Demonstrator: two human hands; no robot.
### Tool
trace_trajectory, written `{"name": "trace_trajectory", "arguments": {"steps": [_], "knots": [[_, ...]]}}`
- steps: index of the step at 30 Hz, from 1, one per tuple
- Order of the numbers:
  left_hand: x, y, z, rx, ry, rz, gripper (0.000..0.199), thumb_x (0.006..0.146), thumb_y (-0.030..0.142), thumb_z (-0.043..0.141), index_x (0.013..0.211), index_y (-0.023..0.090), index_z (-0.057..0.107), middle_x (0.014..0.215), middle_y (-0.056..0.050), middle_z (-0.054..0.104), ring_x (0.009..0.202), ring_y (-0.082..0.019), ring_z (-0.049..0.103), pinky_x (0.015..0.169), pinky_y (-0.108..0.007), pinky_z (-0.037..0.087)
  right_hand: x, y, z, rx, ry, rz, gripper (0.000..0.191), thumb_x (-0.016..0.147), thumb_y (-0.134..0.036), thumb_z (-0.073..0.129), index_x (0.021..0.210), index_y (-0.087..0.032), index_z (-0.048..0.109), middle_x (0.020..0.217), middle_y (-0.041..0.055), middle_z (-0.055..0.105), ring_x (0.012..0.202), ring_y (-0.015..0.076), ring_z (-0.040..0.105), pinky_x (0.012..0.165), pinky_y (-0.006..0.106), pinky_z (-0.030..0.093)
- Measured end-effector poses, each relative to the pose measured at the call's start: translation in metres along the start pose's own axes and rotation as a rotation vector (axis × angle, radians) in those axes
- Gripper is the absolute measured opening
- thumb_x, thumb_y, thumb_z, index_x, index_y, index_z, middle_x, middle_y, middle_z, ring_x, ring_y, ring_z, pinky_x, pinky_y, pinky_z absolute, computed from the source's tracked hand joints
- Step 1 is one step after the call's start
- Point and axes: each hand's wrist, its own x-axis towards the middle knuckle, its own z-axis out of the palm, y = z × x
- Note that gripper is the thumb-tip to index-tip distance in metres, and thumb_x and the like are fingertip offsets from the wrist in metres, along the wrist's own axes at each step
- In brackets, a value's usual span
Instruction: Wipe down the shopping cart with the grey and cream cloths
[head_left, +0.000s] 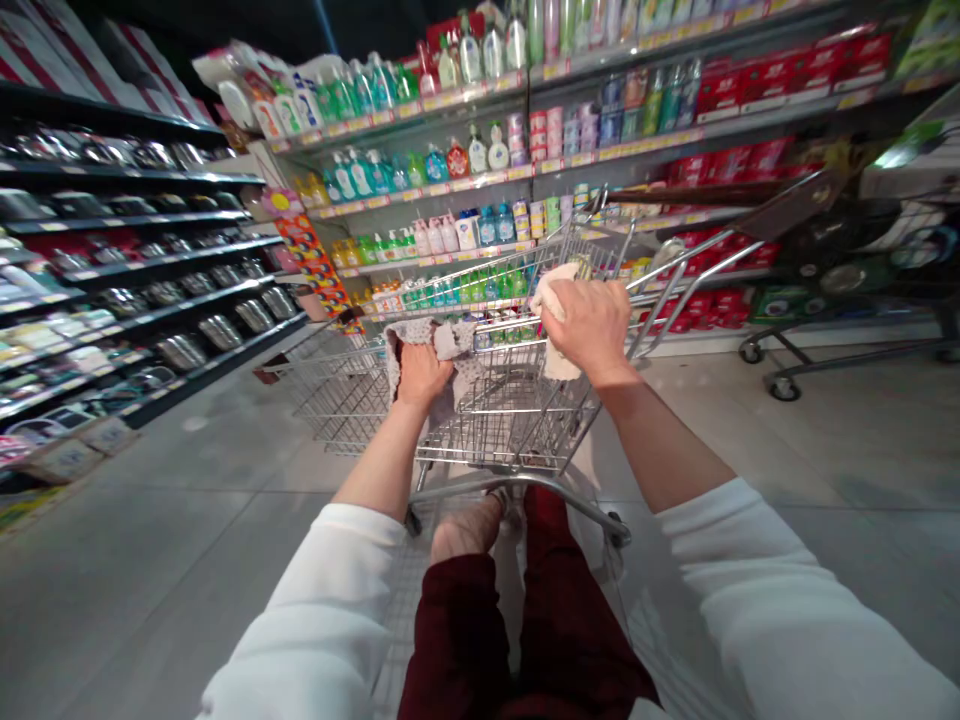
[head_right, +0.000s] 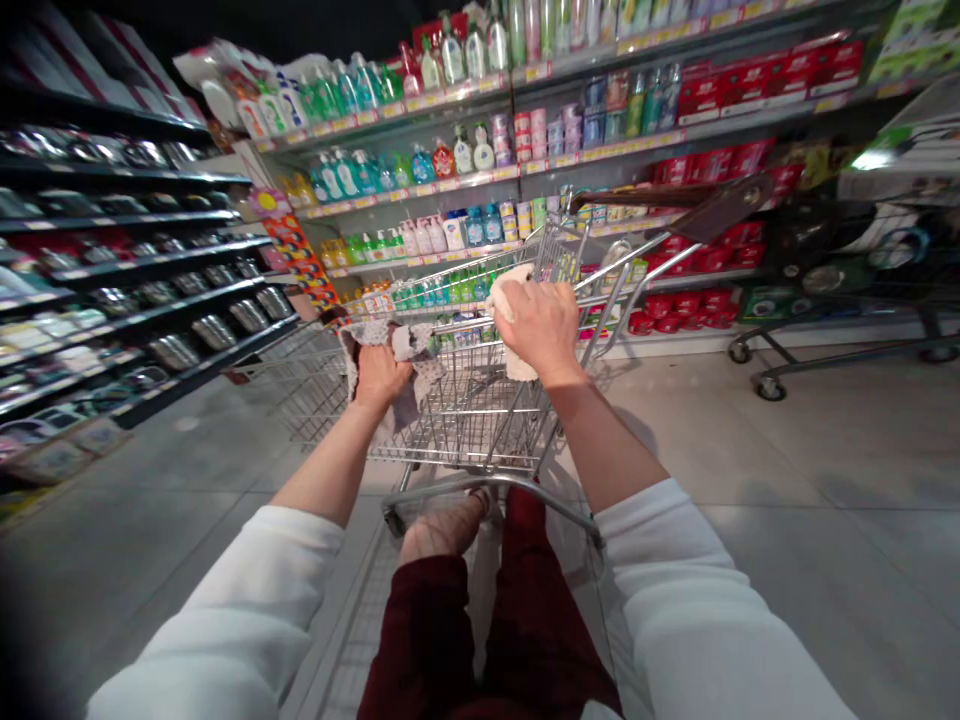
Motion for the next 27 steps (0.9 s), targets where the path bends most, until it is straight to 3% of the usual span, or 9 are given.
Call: {"name": "trace_trajectory", "arguments": {"steps": [12, 22, 27], "knots": [[-0.009, -0.001, -0.005, 0.015, 0.032, -0.029, 0.04, 0.08, 0.024, 0.042, 0.111, 0.012, 0.063, 0.121, -0.017, 0.067, 0.124, -0.029, 0.057, 0.111, -0.042, 0.039, -0.004, 0.007, -0.007, -0.031, 0.075, -0.118, 0.036, 0.097, -0.043, 0.038, 0.114, -0.023, 0.063, 0.095, 0.007, 0.063, 0.089, 0.0186, 0.048, 0.081, 0.034, 0.02], [-0.017, -0.001, -0.037, -0.295, -0.064, 0.019, 0.046, 0.086, 0.032, 0.034, 0.117, 0.017, 0.065, 0.11, -0.01, 0.073, 0.108, -0.025, 0.066, 0.095, -0.035, 0.049, -0.012, 0.018, -0.02, -0.076, 0.099, -0.057, 0.032, 0.094, -0.042, 0.046, 0.107, -0.021, 0.065, 0.091, 0.005, 0.064, 0.086, 0.0165, 0.05, 0.079, 0.032, 0.02], [-0.028, 0.003, -0.043, -0.336, -0.086, -0.002, 0.038, 0.085, 0.031, 0.036, 0.095, 0.018, 0.07, 0.102, -0.01, 0.074, 0.102, -0.026, 0.067, 0.091, -0.035, 0.051, -0.02, 0.017, -0.035, -0.082, 0.074, -0.075, 0.033, 0.094, -0.042, 0.045, 0.107, -0.02, 0.066, 0.09, 0.0051, 0.064, 0.086, 0.0161, 0.051, 0.079, 0.031, 0.02]]}}
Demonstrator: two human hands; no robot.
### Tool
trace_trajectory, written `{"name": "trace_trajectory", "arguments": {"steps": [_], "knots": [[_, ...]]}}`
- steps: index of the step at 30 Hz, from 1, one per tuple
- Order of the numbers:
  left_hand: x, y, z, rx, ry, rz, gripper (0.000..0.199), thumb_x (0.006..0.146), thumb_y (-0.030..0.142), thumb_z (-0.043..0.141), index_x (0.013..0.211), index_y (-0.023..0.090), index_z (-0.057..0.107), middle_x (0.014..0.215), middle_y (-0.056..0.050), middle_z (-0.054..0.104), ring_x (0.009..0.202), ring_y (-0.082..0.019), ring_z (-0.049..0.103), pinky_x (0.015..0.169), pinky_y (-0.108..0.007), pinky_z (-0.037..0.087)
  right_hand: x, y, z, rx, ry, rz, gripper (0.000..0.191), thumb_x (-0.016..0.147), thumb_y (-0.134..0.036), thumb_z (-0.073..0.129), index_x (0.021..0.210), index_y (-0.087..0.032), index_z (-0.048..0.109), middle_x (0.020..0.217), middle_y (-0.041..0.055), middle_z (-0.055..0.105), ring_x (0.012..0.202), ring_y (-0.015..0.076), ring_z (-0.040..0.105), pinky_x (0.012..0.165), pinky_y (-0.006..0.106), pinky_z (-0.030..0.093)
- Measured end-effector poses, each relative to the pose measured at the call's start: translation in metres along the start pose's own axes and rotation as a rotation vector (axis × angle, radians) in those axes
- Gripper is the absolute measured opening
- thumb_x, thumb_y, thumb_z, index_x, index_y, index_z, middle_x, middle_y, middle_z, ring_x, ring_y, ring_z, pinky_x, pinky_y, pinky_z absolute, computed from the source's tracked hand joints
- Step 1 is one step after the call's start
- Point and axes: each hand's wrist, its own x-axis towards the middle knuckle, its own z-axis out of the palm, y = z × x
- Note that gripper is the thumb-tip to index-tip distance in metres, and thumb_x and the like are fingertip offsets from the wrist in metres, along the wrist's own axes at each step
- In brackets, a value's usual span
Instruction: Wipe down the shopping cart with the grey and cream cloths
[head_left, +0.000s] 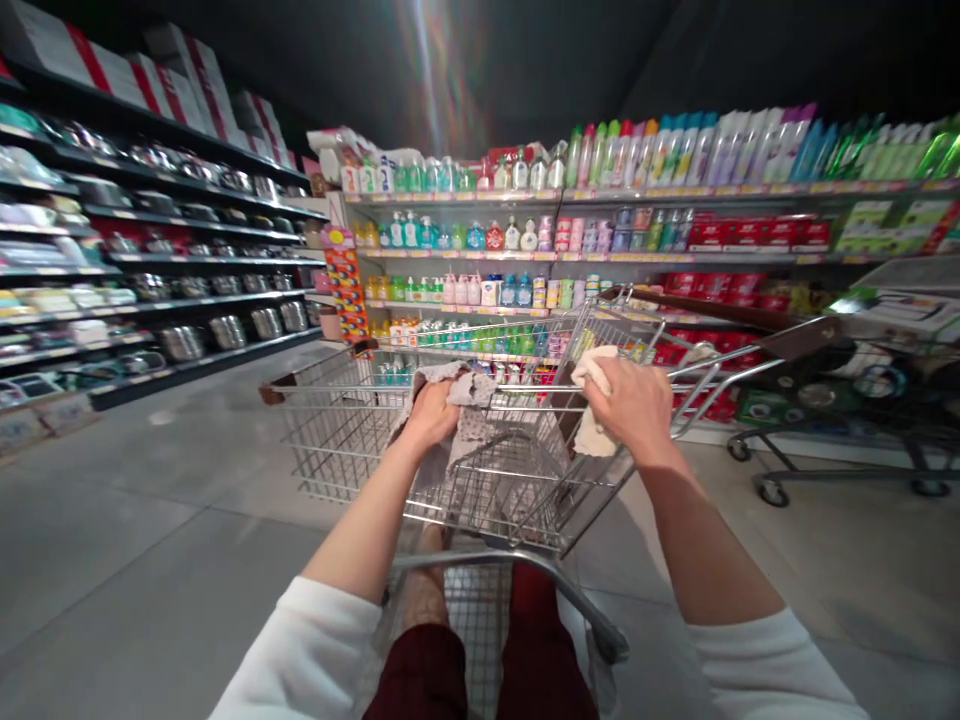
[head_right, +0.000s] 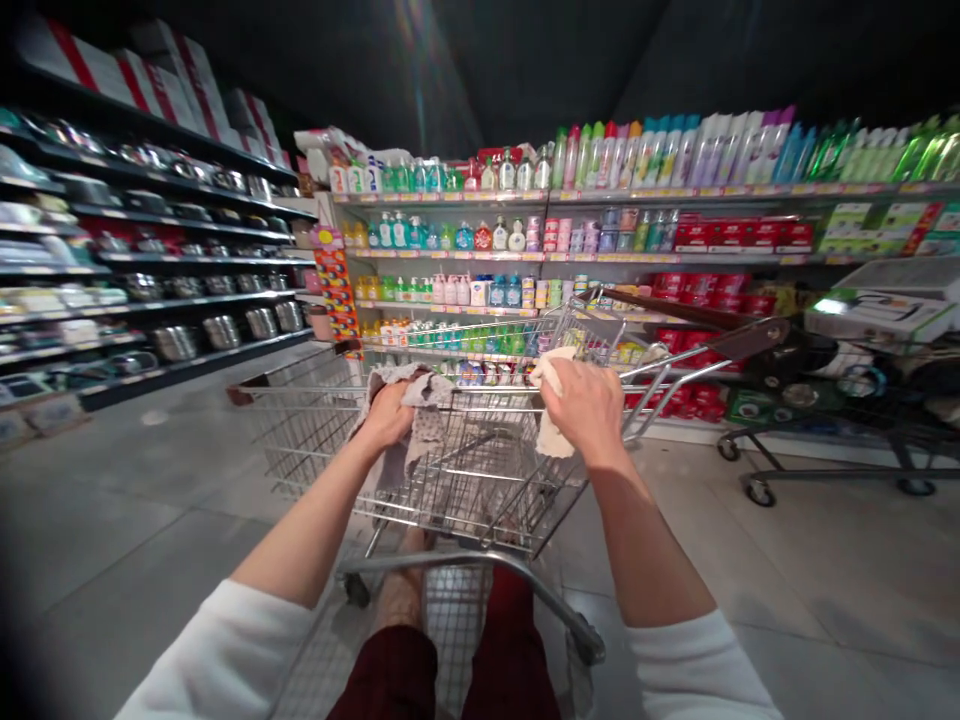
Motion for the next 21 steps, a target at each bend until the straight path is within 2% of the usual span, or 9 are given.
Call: {"name": "trace_trajectory", "arguments": {"steps": [2, 4, 9, 14, 17, 19, 21], "knots": [[-0.005, 0.002, 0.001, -0.023, 0.002, 0.0, 0.034, 0.083, 0.028, 0.037, 0.086, 0.018, 0.069, 0.097, -0.009, 0.075, 0.1, -0.026, 0.067, 0.09, -0.034, 0.051, -0.004, -0.002, -0.004, 0.006, 0.006, -0.012, 0.034, 0.094, -0.042, 0.044, 0.106, -0.02, 0.067, 0.09, 0.0049, 0.065, 0.085, 0.0158, 0.05, 0.08, 0.031, 0.021], [-0.007, 0.004, 0.002, -0.046, 0.017, 0.002, 0.033, 0.083, 0.025, 0.038, 0.086, 0.018, 0.07, 0.096, -0.009, 0.075, 0.101, -0.025, 0.066, 0.091, -0.034, 0.051, -0.007, -0.004, -0.007, -0.003, 0.028, -0.019, 0.034, 0.095, -0.042, 0.044, 0.106, -0.019, 0.067, 0.09, 0.005, 0.065, 0.085, 0.0157, 0.05, 0.08, 0.031, 0.022], [0.001, 0.008, -0.007, 0.006, 0.027, -0.039, 0.036, 0.087, 0.029, 0.04, 0.103, 0.02, 0.07, 0.112, -0.009, 0.073, 0.106, -0.026, 0.067, 0.096, -0.037, 0.05, -0.012, -0.01, -0.014, -0.07, 0.069, -0.028, 0.035, 0.096, -0.044, 0.043, 0.107, -0.02, 0.067, 0.089, 0.0041, 0.064, 0.081, 0.0153, 0.05, 0.079, 0.03, 0.022], [0.0, -0.02, -0.025, 0.092, 0.077, -0.246, 0.04, 0.084, 0.026, 0.044, 0.113, 0.02, 0.07, 0.116, -0.01, 0.073, 0.109, -0.029, 0.067, 0.097, -0.039, 0.05, -0.012, -0.006, -0.023, -0.095, 0.018, -0.067, 0.037, 0.096, -0.046, 0.044, 0.11, -0.021, 0.066, 0.09, 0.0042, 0.064, 0.08, 0.0151, 0.048, 0.075, 0.03, 0.02], [-0.005, -0.034, -0.034, 0.134, 0.091, -0.272, 0.04, 0.085, 0.032, 0.044, 0.111, 0.021, 0.072, 0.116, -0.009, 0.073, 0.11, -0.029, 0.067, 0.097, -0.036, 0.05, -0.013, -0.006, -0.024, -0.078, 0.019, -0.081, 0.038, 0.096, -0.045, 0.043, 0.111, -0.019, 0.066, 0.091, 0.0055, 0.064, 0.081, 0.015, 0.048, 0.075, 0.03, 0.02], [-0.004, -0.032, -0.037, 0.197, 0.049, -0.337, 0.041, 0.086, 0.04, 0.044, 0.111, 0.022, 0.072, 0.112, -0.011, 0.074, 0.106, -0.03, 0.069, 0.094, -0.036, 0.051, -0.014, -0.01, -0.022, -0.068, 0.05, -0.051, 0.038, 0.096, -0.044, 0.043, 0.11, -0.018, 0.067, 0.089, 0.006, 0.063, 0.081, 0.0149, 0.046, 0.076, 0.031, 0.02], [-0.001, -0.021, -0.036, 0.282, -0.002, -0.434, 0.045, 0.087, 0.045, 0.043, 0.111, 0.021, 0.072, 0.107, -0.013, 0.075, 0.101, -0.03, 0.07, 0.09, -0.037, 0.052, -0.015, -0.017, -0.017, -0.062, 0.097, 0.027, 0.037, 0.094, -0.044, 0.045, 0.107, -0.018, 0.068, 0.086, 0.006, 0.062, 0.079, 0.0147, 0.044, 0.076, 0.031, 0.02]]}}
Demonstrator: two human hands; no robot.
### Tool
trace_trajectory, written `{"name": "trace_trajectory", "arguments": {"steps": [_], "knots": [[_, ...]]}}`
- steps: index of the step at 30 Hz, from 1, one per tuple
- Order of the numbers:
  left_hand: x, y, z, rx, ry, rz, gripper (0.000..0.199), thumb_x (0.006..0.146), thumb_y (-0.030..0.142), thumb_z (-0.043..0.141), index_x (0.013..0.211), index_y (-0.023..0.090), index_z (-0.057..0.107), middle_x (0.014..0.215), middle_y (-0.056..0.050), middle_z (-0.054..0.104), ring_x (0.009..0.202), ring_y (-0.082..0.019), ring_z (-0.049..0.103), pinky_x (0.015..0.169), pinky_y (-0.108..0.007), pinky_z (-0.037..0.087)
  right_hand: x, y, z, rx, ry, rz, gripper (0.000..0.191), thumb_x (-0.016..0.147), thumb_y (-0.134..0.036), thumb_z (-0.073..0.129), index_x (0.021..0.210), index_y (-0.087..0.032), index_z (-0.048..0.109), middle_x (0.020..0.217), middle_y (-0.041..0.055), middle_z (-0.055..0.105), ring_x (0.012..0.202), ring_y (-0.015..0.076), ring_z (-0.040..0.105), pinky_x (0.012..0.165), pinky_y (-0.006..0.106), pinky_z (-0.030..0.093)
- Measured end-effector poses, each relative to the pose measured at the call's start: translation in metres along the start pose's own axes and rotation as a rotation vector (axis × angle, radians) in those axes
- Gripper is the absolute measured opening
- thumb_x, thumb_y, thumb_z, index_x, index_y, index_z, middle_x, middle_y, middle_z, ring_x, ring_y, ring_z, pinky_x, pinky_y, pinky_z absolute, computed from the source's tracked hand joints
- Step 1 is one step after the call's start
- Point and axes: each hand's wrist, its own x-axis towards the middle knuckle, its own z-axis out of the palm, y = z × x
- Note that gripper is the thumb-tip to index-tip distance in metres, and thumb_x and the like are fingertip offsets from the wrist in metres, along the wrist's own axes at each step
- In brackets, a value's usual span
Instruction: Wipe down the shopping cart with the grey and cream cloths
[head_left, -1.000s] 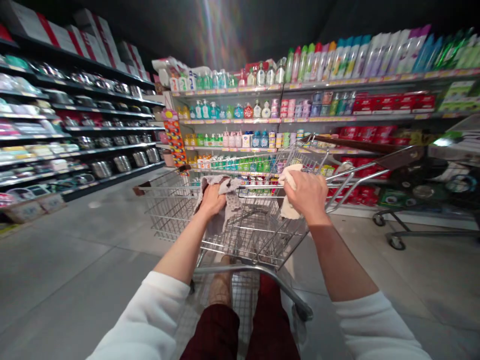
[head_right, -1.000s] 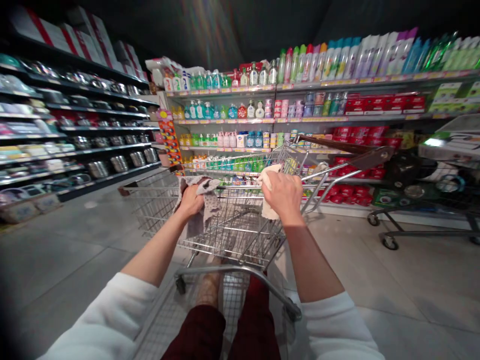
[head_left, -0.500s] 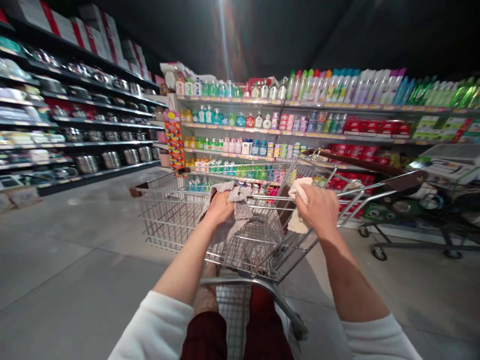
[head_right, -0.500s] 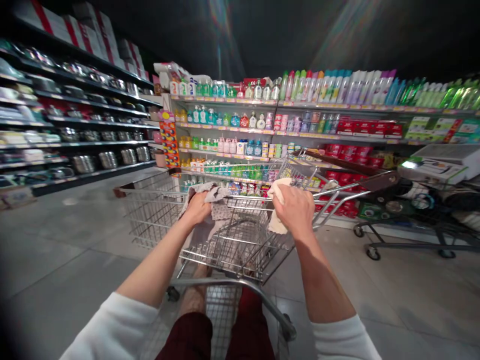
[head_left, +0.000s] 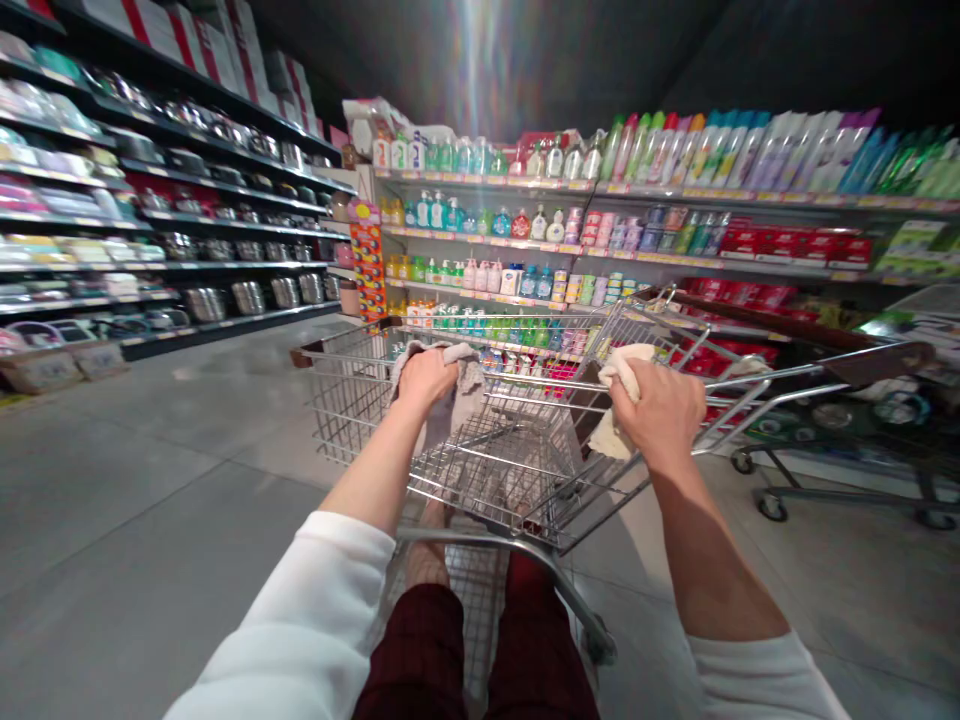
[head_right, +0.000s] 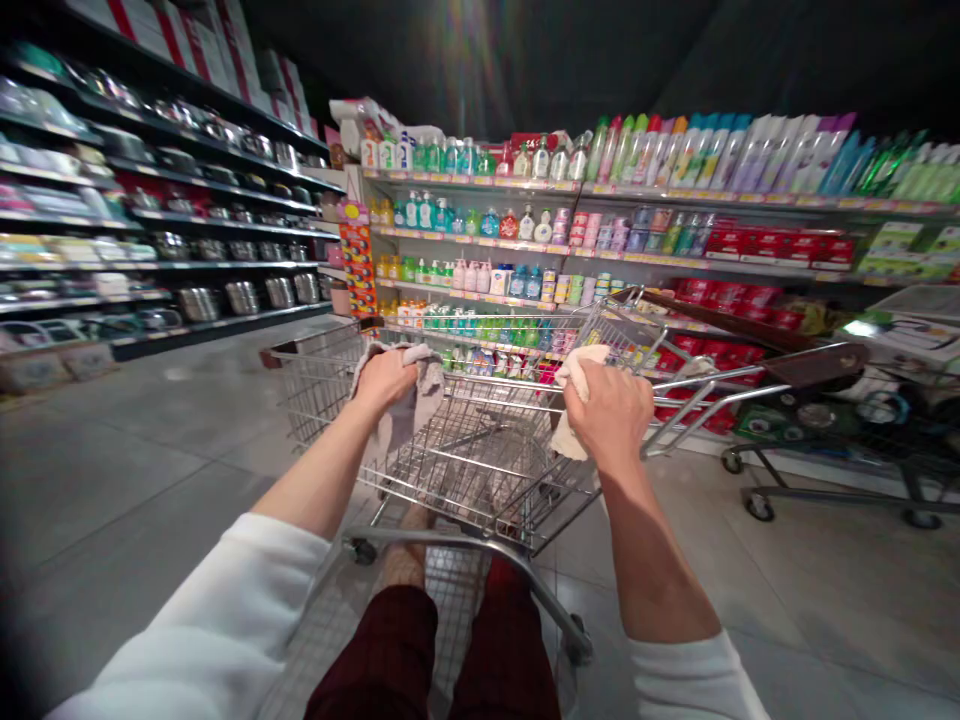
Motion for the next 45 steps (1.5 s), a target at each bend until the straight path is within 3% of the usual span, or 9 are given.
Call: {"name": "trace_trajectory", "arguments": {"steps": [6, 11, 15, 19, 27, 31, 38, 41, 45], "knots": [[-0.011, 0.036, 0.006, 0.019, 0.001, 0.081, 0.049, 0.091, 0.05, 0.036, 0.108, 0.021, 0.073, 0.105, -0.014, 0.074, 0.096, -0.03, 0.071, 0.087, -0.037, 0.053, -0.006, -0.025, 0.015, 0.048, 0.137, 0.077, 0.032, 0.093, -0.042, 0.051, 0.111, -0.022, 0.067, 0.09, 0.0038, 0.064, 0.084, 0.0149, 0.048, 0.078, 0.031, 0.024], [-0.017, 0.035, 0.014, -0.002, 0.061, 0.107, 0.044, 0.09, 0.048, 0.039, 0.103, 0.022, 0.073, 0.101, -0.012, 0.075, 0.094, -0.029, 0.071, 0.084, -0.037, 0.052, -0.018, -0.069, 0.03, 0.189, 0.302, -0.202, 0.032, 0.091, -0.031, 0.056, 0.121, -0.025, 0.065, 0.117, 0.005, 0.063, 0.113, 0.0162, 0.052, 0.106, 0.035, 0.028], [-0.019, 0.032, 0.018, -0.006, 0.122, 0.087, 0.037, 0.088, 0.041, 0.044, 0.104, 0.023, 0.073, 0.1, -0.01, 0.076, 0.095, -0.027, 0.071, 0.082, -0.034, 0.052, -0.041, -0.115, 0.061, 0.275, 0.281, -0.396, 0.037, 0.09, -0.022, 0.055, 0.126, -0.029, 0.063, 0.144, 0.0053, 0.047, 0.136, 0.0191, 0.038, 0.119, 0.047, 0.016], [-0.021, 0.032, 0.02, -0.041, 0.147, 0.11, 0.036, 0.088, 0.043, 0.047, 0.101, 0.023, 0.074, 0.098, -0.009, 0.076, 0.092, -0.027, 0.071, 0.079, -0.032, 0.052, -0.084, -0.136, 0.1, 0.344, 0.194, -0.425, 0.022, 0.092, -0.022, 0.054, 0.109, -0.024, 0.069, 0.144, 0.0047, 0.047, 0.129, 0.019, 0.042, 0.12, 0.05, 0.012], [-0.023, 0.033, 0.024, -0.018, 0.176, 0.067, 0.03, 0.086, 0.029, 0.047, 0.099, 0.02, 0.072, 0.099, -0.012, 0.075, 0.095, -0.028, 0.07, 0.082, -0.034, 0.051, -0.15, -0.146, 0.104, 0.445, 0.042, -0.584, 0.017, 0.092, -0.023, 0.055, 0.099, -0.027, 0.07, 0.137, -0.004, 0.053, 0.112, 0.0138, 0.048, 0.103, 0.035, 0.032], [-0.022, 0.03, 0.027, -0.01, 0.192, 0.079, 0.03, 0.082, 0.025, 0.048, 0.099, 0.019, 0.072, 0.097, -0.011, 0.075, 0.093, -0.027, 0.07, 0.082, -0.033, 0.051, -0.116, -0.128, 0.076, 0.46, 0.033, -0.583, 0.022, 0.092, -0.021, 0.055, 0.104, -0.032, 0.07, 0.137, -0.0042, 0.053, 0.115, 0.0126, 0.049, 0.097, 0.03, 0.034], [-0.022, 0.03, 0.033, -0.039, 0.223, 0.041, 0.033, 0.084, 0.034, 0.048, 0.099, 0.018, 0.073, 0.098, -0.013, 0.075, 0.095, -0.028, 0.069, 0.083, -0.034, 0.049, -0.038, -0.067, 0.034, 0.292, 0.404, -0.276, 0.039, 0.09, -0.015, 0.046, 0.115, -0.031, 0.07, 0.141, 0.0024, 0.051, 0.13, 0.016, 0.045, 0.109, 0.034, 0.03], [-0.023, 0.032, 0.033, -0.034, 0.227, 0.032, 0.031, 0.082, 0.029, 0.048, 0.098, 0.018, 0.073, 0.098, -0.012, 0.075, 0.095, -0.028, 0.069, 0.082, -0.033, 0.049, -0.057, -0.067, 0.053, 0.228, 0.38, -0.309, 0.028, 0.09, -0.017, 0.051, 0.099, -0.029, 0.074, 0.133, -0.0003, 0.057, 0.12, 0.0153, 0.049, 0.109, 0.035, 0.028], [-0.024, 0.031, 0.031, -0.034, 0.212, 0.046, 0.031, 0.085, 0.028, 0.046, 0.099, 0.018, 0.072, 0.1, -0.011, 0.075, 0.095, -0.026, 0.069, 0.082, -0.032, 0.049, -0.121, -0.086, 0.084, 0.309, 0.15, -0.37, 0.018, 0.09, -0.02, 0.058, 0.091, -0.028, 0.074, 0.125, -0.0007, 0.061, 0.093, 0.0118, 0.046, 0.101, 0.033, 0.029]]}}
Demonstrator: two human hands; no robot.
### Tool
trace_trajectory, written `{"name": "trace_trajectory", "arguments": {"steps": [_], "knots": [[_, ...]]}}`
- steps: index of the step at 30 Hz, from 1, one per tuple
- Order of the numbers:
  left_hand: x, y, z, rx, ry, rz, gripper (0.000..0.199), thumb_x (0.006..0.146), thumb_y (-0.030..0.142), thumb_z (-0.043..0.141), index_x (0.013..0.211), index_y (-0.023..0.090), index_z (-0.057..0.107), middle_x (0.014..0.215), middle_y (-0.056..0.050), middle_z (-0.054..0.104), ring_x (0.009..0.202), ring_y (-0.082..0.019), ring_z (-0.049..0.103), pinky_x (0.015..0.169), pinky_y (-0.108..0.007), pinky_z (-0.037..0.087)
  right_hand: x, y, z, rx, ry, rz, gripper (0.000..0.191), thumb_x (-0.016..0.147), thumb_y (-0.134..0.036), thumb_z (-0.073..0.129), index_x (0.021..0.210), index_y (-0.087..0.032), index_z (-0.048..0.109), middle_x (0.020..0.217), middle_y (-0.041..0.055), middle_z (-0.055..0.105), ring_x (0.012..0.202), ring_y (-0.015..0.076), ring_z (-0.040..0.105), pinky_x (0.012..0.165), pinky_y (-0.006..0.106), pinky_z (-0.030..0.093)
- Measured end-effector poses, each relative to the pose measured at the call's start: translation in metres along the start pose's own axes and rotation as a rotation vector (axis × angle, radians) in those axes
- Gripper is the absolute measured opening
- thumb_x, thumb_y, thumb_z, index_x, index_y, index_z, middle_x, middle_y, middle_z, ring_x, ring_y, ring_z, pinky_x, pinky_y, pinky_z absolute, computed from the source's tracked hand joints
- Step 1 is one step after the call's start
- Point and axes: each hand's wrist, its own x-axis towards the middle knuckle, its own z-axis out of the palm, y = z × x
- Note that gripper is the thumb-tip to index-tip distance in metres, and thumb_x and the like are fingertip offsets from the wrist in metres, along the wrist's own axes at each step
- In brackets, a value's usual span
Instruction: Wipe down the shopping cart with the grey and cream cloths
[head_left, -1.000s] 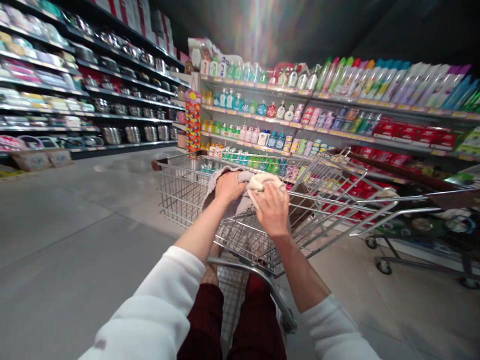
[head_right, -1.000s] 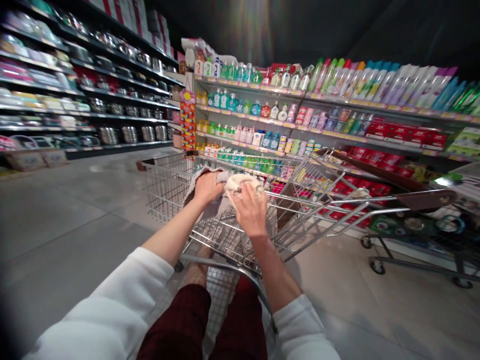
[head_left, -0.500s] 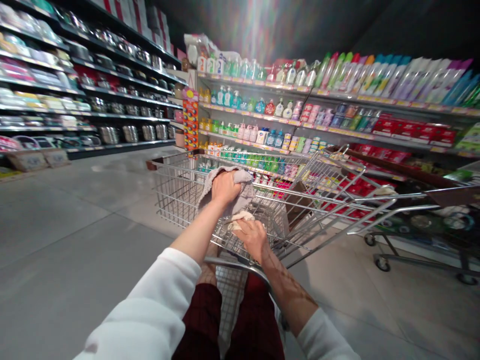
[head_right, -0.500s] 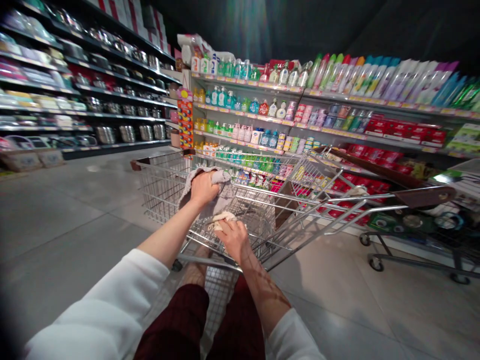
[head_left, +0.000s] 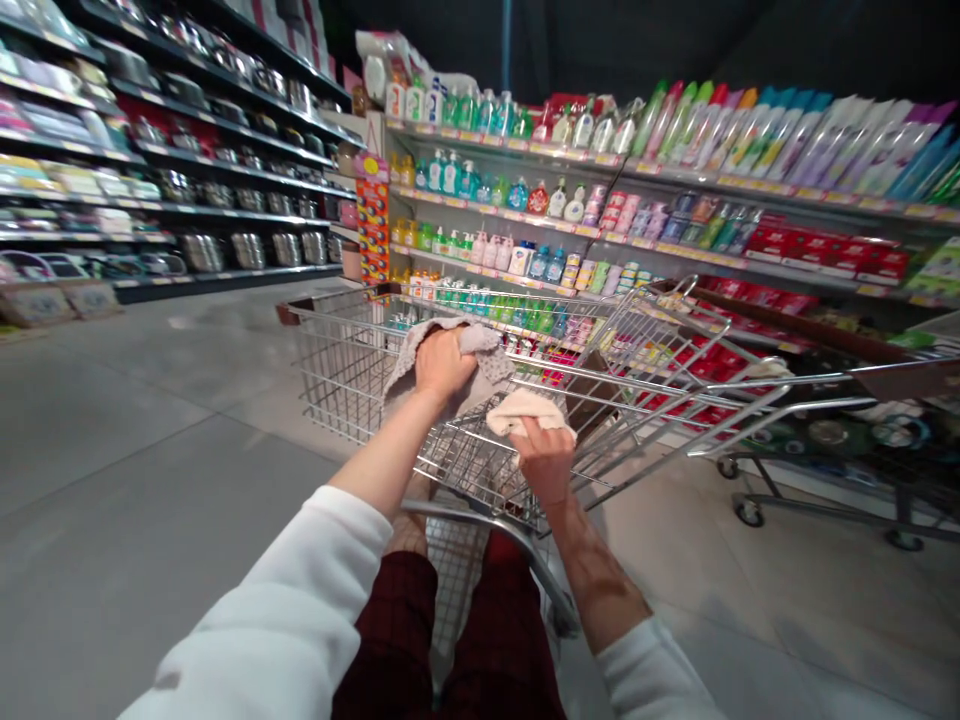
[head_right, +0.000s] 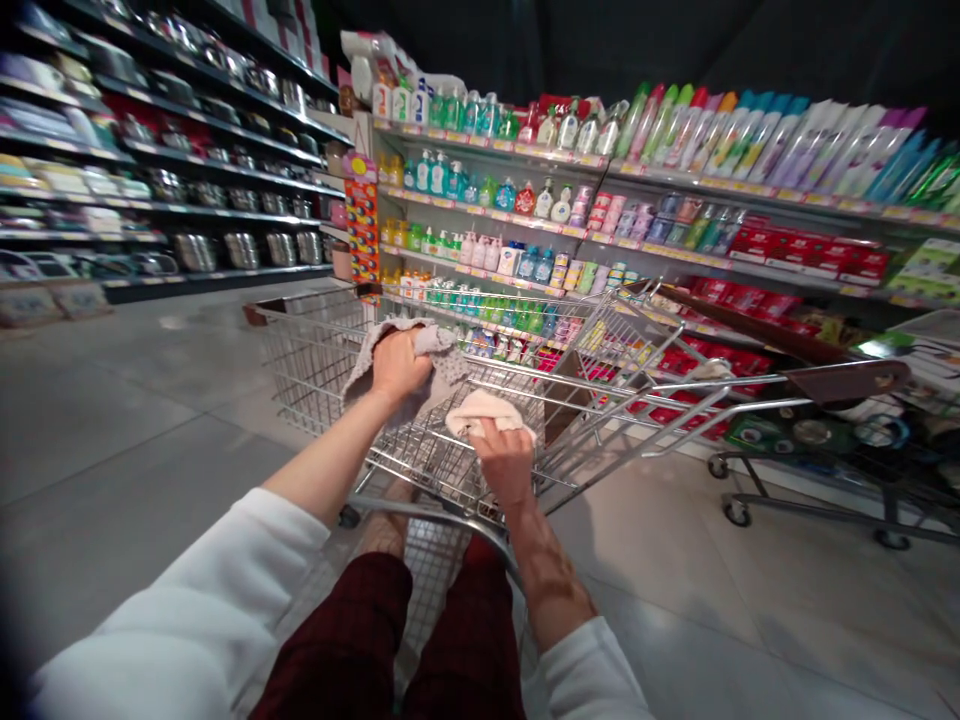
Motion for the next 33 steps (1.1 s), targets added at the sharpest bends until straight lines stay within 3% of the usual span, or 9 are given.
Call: {"name": "trace_trajectory", "arguments": {"steps": [4, 8, 11, 16, 20, 23, 26, 30, 33], "knots": [[0.001, -0.002, 0.0, 0.006, -0.009, 0.018, 0.03, 0.083, 0.025, 0.047, 0.098, 0.019, 0.072, 0.098, -0.011, 0.075, 0.094, -0.026, 0.069, 0.083, -0.033, 0.05, -0.04, -0.03, 0.013, 0.114, -0.055, -0.008, 0.024, 0.089, -0.016, 0.057, 0.095, -0.032, 0.074, 0.124, -0.0024, 0.06, 0.093, 0.011, 0.045, 0.096, 0.03, 0.031], [0.001, -0.003, 0.002, 0.006, -0.01, 0.012, 0.03, 0.082, 0.024, 0.048, 0.1, 0.019, 0.072, 0.097, -0.012, 0.074, 0.094, -0.027, 0.069, 0.084, -0.033, 0.05, -0.033, -0.03, 0.001, 0.164, -0.119, -0.009, 0.028, 0.088, -0.016, 0.056, 0.102, -0.032, 0.074, 0.125, -0.0017, 0.06, 0.099, 0.0118, 0.048, 0.094, 0.029, 0.034], [0.0, -0.002, 0.004, 0.01, -0.016, 0.006, 0.031, 0.082, 0.025, 0.048, 0.101, 0.018, 0.071, 0.097, -0.012, 0.074, 0.094, -0.027, 0.069, 0.084, -0.033, 0.049, -0.007, -0.005, -0.029, 0.246, -0.131, 0.007, 0.036, 0.089, -0.012, 0.047, 0.104, -0.031, 0.074, 0.128, -0.0009, 0.058, 0.107, 0.0124, 0.05, 0.095, 0.027, 0.037], [-0.002, -0.001, 0.006, 0.004, 0.018, -0.017, 0.03, 0.082, 0.027, 0.047, 0.098, 0.018, 0.071, 0.097, -0.012, 0.074, 0.095, -0.028, 0.068, 0.084, -0.034, 0.048, 0.039, 0.059, -0.084, -0.077, 0.255, 0.201, 0.039, 0.089, -0.021, 0.044, 0.117, -0.019, 0.071, 0.137, 0.0122, 0.05, 0.122, 0.0225, 0.048, 0.105, 0.038, 0.037], [-0.002, 0.0, 0.006, -0.006, 0.012, -0.024, 0.031, 0.083, 0.029, 0.046, 0.099, 0.017, 0.07, 0.099, -0.013, 0.073, 0.097, -0.029, 0.067, 0.086, -0.035, 0.047, 0.045, 0.084, -0.083, -0.27, 0.254, 0.236, 0.042, 0.086, -0.021, 0.047, 0.122, -0.023, 0.068, 0.138, 0.0094, 0.05, 0.124, 0.0231, 0.046, 0.107, 0.04, 0.033], [-0.001, -0.001, 0.006, -0.019, 0.003, -0.014, 0.031, 0.085, 0.03, 0.045, 0.098, 0.017, 0.07, 0.099, -0.012, 0.073, 0.098, -0.029, 0.066, 0.086, -0.035, 0.047, 0.019, 0.072, -0.065, -0.281, 0.159, 0.204, 0.037, 0.084, -0.021, 0.049, 0.114, -0.025, 0.071, 0.133, 0.0064, 0.054, 0.109, 0.0184, 0.05, 0.103, 0.037, 0.034], [0.0, -0.002, 0.006, -0.014, -0.004, -0.011, 0.03, 0.084, 0.029, 0.045, 0.099, 0.018, 0.07, 0.099, -0.012, 0.073, 0.097, -0.028, 0.066, 0.085, -0.034, 0.047, -0.021, 0.042, -0.047, -0.19, 0.025, 0.175, 0.03, 0.085, -0.018, 0.051, 0.102, -0.026, 0.074, 0.123, 0.0039, 0.06, 0.097, 0.0158, 0.048, 0.099, 0.036, 0.034], [0.0, -0.002, 0.007, 0.014, -0.013, -0.014, 0.03, 0.083, 0.027, 0.046, 0.098, 0.017, 0.069, 0.098, -0.012, 0.072, 0.097, -0.028, 0.066, 0.085, -0.034, 0.047, -0.067, -0.003, -0.029, -0.026, -0.111, 0.168, 0.029, 0.084, -0.012, 0.054, 0.099, -0.027, 0.074, 0.118, 0.0045, 0.063, 0.104, 0.0199, 0.047, 0.1, 0.038, 0.032], [0.0, -0.002, 0.007, 0.025, -0.022, -0.013, 0.03, 0.082, 0.027, 0.045, 0.098, 0.017, 0.069, 0.098, -0.013, 0.072, 0.096, -0.029, 0.066, 0.084, -0.035, 0.047, -0.077, -0.017, -0.024, 0.044, -0.119, 0.219, 0.033, 0.082, -0.008, 0.052, 0.098, -0.026, 0.075, 0.12, 0.0036, 0.062, 0.107, 0.0205, 0.047, 0.099, 0.037, 0.035]]}}
